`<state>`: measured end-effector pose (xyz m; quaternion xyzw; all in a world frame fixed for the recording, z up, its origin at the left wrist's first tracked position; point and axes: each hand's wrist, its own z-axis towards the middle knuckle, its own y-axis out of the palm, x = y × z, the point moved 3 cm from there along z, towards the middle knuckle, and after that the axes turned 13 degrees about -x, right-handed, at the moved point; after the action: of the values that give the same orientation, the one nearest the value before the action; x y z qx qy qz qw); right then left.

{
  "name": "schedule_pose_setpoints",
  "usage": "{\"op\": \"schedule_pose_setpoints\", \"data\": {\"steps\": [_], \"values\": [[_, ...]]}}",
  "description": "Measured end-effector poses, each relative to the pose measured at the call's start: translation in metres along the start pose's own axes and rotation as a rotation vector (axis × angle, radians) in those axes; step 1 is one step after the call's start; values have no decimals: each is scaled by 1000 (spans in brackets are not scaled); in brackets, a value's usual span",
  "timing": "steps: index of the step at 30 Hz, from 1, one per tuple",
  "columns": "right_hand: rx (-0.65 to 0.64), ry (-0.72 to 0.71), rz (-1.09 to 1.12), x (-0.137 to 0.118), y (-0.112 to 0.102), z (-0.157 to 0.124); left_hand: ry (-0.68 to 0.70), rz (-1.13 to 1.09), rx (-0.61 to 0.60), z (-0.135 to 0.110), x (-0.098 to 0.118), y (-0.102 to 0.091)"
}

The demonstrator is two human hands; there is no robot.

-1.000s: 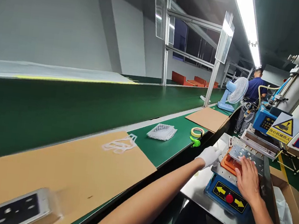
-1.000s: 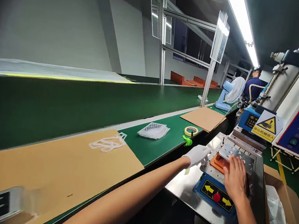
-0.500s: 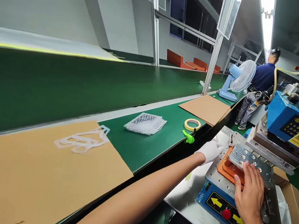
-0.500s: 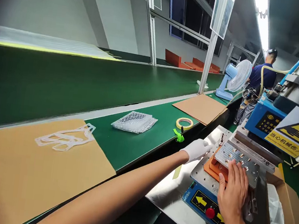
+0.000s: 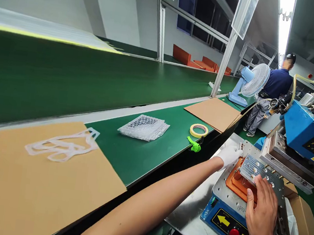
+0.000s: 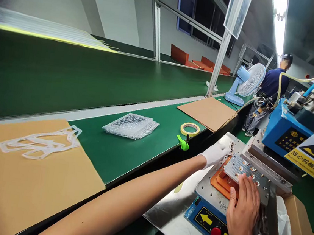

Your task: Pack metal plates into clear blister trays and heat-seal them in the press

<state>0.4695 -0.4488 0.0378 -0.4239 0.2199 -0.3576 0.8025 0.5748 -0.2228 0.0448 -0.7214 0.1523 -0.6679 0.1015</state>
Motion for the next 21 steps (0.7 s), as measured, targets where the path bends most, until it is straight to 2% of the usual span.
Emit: {"op": "schedule_pose_setpoints", "data": {"steps": [3,5,8,10,12,14,18,21], "values": [[-12,-9,-7,-1,0,1,45,156,59,-18,3,-12],[-34,-24,3,-3,-4,1,115,225,54,-33,13,-15],[-69,-19,68,1,-16,-8,385,412,-70,-53,38,-9],[-19,89,115,17,-26,-21,539,592,-196,-60,56,2],[66,279,167,44,-34,-38,535,709,-294,-57,68,12],[63,422,274,72,-32,-54,466,750,-359,-48,76,21],[-69,451,461,101,-15,-65,447,878,-438,-33,85,38],[-28,483,454,106,-6,-62,393,890,-455,-29,83,43]]}}
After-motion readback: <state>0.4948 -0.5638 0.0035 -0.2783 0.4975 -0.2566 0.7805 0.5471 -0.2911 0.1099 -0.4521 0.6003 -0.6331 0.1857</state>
